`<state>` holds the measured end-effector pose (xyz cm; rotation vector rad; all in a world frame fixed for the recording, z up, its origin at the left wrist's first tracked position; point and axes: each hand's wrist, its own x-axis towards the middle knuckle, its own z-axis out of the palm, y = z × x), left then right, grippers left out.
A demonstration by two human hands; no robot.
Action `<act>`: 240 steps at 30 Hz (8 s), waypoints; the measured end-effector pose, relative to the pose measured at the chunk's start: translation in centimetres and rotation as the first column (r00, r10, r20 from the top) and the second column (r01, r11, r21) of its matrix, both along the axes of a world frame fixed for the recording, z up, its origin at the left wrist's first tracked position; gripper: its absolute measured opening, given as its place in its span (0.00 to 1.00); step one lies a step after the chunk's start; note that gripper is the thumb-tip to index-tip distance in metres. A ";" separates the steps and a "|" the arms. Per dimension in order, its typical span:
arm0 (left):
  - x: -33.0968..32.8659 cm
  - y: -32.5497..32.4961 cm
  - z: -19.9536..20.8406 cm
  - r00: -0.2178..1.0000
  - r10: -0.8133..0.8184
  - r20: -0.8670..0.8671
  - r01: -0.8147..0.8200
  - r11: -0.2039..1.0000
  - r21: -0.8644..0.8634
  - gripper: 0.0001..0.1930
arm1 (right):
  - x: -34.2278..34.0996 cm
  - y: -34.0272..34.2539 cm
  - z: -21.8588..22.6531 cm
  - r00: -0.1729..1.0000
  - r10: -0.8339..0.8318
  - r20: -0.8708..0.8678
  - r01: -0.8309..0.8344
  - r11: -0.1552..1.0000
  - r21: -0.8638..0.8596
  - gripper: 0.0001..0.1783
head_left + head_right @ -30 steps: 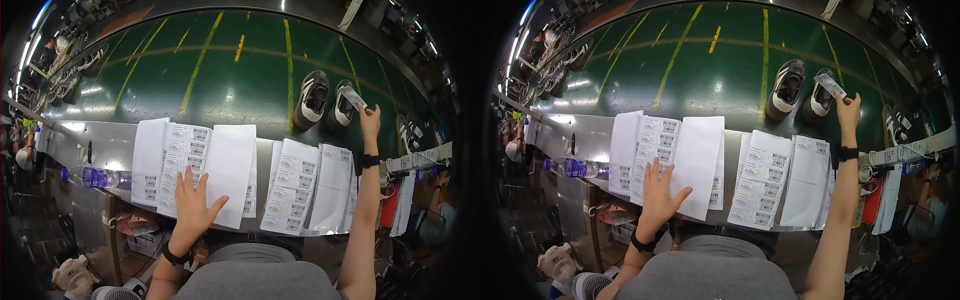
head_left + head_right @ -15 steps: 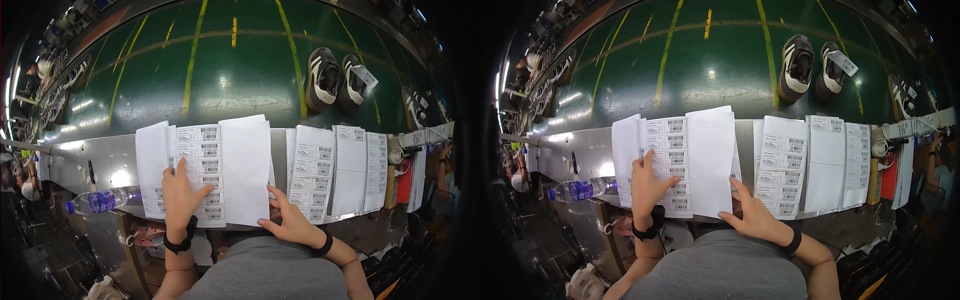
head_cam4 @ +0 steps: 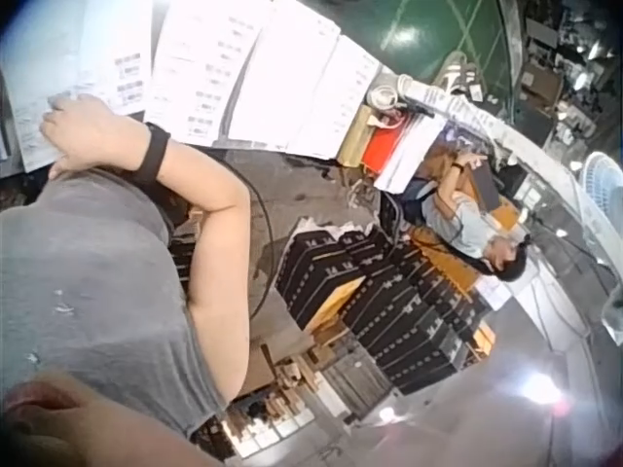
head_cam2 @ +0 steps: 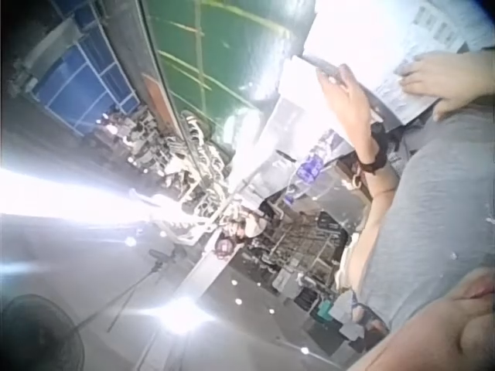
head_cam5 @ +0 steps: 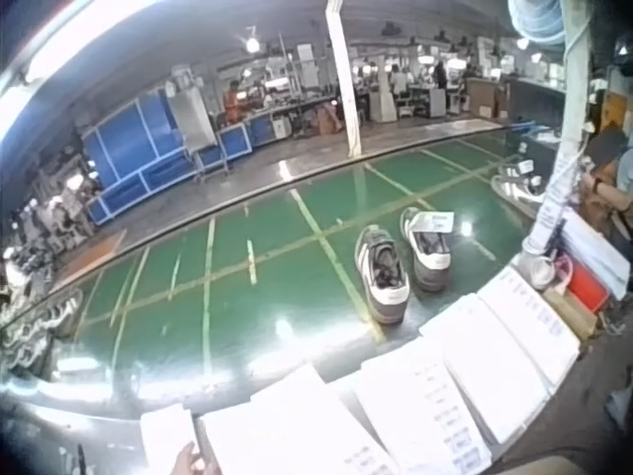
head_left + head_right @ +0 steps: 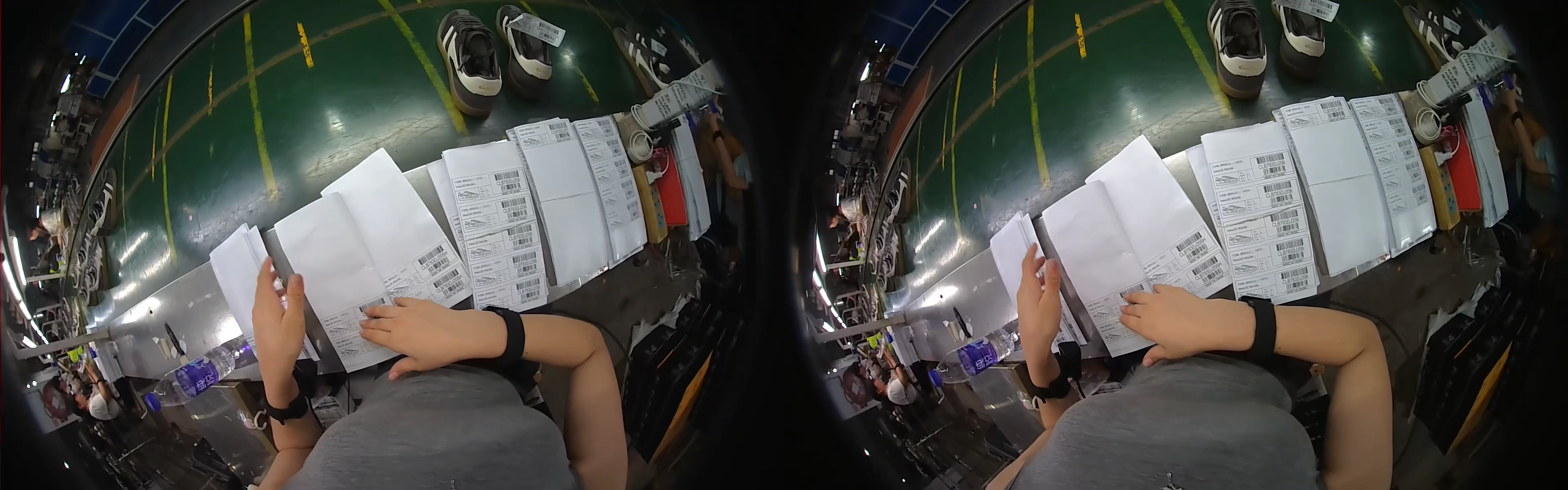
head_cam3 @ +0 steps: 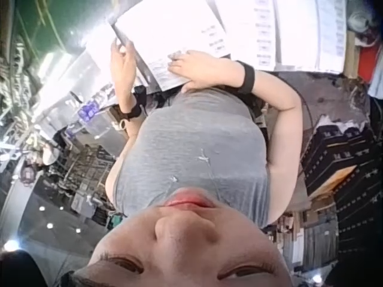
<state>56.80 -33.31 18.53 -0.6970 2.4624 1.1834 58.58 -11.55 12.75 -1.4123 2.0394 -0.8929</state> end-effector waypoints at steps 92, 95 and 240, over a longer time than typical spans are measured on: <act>-5.8 7.7 0.5 0.692 -0.694 0.199 0.651 0.481 -0.587 0.43 | -15.5 4.3 -2.9 0.880 -0.141 -0.454 0.410 0.709 0.574 0.15; -7.9 11.7 6.4 0.653 -0.753 0.076 0.682 0.541 -0.492 0.41 | -14.8 5.5 -2.8 0.830 -0.180 -0.528 0.458 0.761 0.459 0.14; -17.5 13.6 -2.4 0.826 0.372 0.424 -0.326 -0.297 0.897 0.07 | -7.6 7.0 3.9 0.736 -0.616 -0.282 0.677 0.655 0.336 0.41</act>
